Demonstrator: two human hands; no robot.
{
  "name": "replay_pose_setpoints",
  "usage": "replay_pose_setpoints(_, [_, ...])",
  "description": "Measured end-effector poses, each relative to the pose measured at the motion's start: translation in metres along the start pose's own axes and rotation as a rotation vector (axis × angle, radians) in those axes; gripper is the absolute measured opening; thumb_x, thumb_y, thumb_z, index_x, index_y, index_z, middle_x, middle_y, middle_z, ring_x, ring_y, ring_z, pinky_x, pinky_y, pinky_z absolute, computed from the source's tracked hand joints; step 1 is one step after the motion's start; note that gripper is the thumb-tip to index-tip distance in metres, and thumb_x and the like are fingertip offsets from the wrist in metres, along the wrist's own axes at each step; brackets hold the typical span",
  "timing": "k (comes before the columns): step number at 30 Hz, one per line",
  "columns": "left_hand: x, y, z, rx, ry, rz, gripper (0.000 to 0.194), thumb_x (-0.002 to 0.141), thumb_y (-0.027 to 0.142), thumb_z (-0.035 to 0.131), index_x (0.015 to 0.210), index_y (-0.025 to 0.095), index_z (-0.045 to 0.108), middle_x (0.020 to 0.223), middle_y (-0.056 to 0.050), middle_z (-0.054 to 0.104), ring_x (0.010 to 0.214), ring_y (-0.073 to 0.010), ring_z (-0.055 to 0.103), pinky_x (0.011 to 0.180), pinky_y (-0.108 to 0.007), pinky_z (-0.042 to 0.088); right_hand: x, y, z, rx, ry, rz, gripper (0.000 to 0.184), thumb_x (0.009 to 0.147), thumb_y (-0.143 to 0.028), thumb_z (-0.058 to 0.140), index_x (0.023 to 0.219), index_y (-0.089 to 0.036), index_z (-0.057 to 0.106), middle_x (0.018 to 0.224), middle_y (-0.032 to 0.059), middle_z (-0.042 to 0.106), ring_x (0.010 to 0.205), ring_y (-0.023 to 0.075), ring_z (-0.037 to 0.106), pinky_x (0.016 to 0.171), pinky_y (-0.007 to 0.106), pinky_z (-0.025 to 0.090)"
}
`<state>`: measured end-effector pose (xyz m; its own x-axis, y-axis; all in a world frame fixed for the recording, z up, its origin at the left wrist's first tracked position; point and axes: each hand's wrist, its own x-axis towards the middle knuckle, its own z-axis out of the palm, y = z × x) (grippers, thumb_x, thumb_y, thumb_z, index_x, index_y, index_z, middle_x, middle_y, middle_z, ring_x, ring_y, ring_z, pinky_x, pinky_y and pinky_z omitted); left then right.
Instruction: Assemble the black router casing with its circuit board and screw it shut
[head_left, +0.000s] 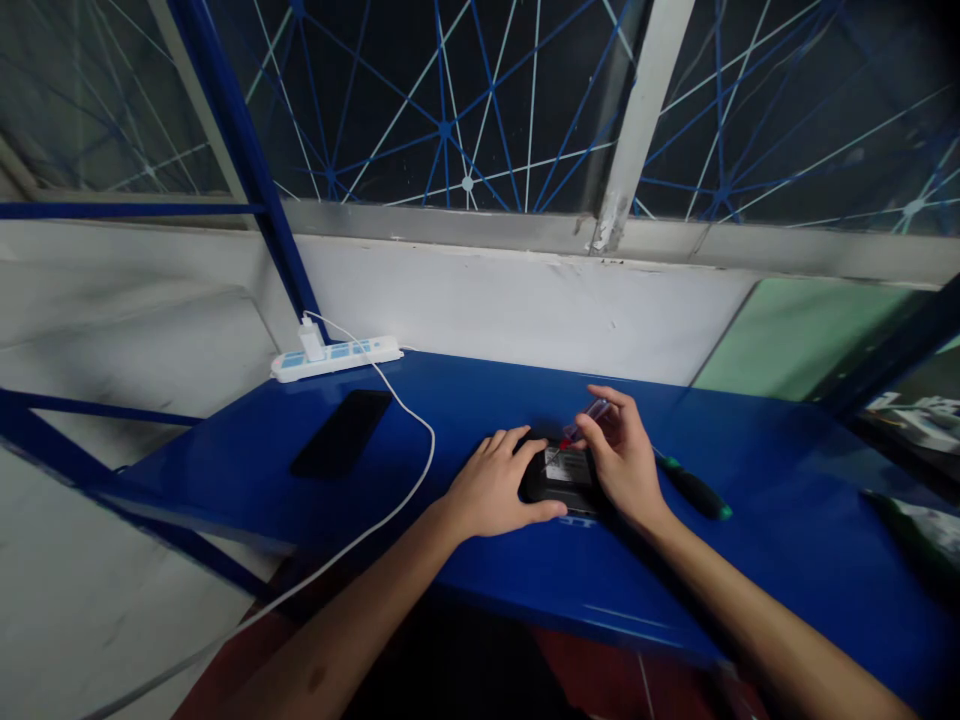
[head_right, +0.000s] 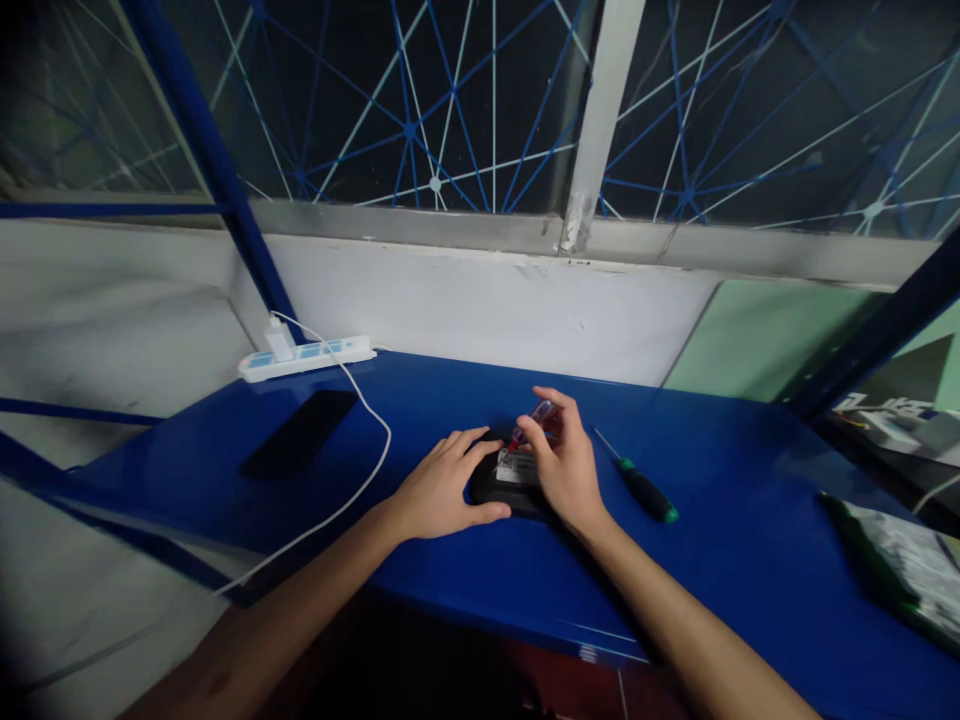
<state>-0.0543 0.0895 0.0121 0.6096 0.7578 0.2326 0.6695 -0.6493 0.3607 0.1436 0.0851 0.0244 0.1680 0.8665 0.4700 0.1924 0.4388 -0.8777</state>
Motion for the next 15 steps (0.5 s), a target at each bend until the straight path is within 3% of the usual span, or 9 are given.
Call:
replay_pose_setpoints(3, [-0.0003,0.0004,-0.0012,-0.003,-0.002,-0.008,0.081,0.081,0.071,0.065,0.146,0.026,0.045,0.155,-0.014,0.041,0.137,-0.0399,0.043,0.113,-0.059,0.036,-0.0009,-0.0008,-0.0003,0.050,-0.036,0.012,0.043,0.098,-0.046,0.052,0.138,-0.032,0.051,0.121,0.0070,0.066,0.093,0.0210,0.071,0.078,0.040,0.061])
replay_pose_setpoints(5, [-0.0001,0.0004,-0.0017,-0.005,-0.014,-0.016,0.082,0.081,0.072,0.064,0.146,0.026,0.044,0.155,-0.014,0.041,0.138,-0.0405,0.043,0.113,-0.060,0.036,-0.0006,0.0017,-0.0011,0.060,-0.054,0.009,0.046,0.100,-0.045,0.047,0.143,-0.032,0.047,0.127,0.0081,0.064,0.097,0.0216,0.071,0.083,0.042,0.061])
replay_pose_setpoints(11, [0.0001,-0.0004,0.0005,-0.004,-0.013,-0.016,0.085,0.080,0.073,0.063,0.147,0.025,0.044,0.156,-0.015,0.040,0.140,-0.0404,0.041,0.114,-0.059,0.035,0.0022,0.0085,-0.0037,-0.120,0.028,-0.038,0.043,0.095,-0.041,0.058,0.136,-0.028,0.054,0.097,0.0037,0.067,0.076,0.0179,0.068,0.072,0.036,0.060])
replay_pose_setpoints(15, [-0.0002,0.0004,-0.0004,-0.006,-0.026,-0.027,0.085,0.081,0.073,0.063,0.148,0.025,0.043,0.157,-0.015,0.039,0.141,-0.0410,0.039,0.114,-0.060,0.034,0.0020,0.0028,-0.0033,-0.106,-0.014,-0.012,0.041,0.096,-0.043,0.055,0.135,-0.030,0.054,0.087,0.0005,0.063,0.066,0.0150,0.065,0.066,0.033,0.058])
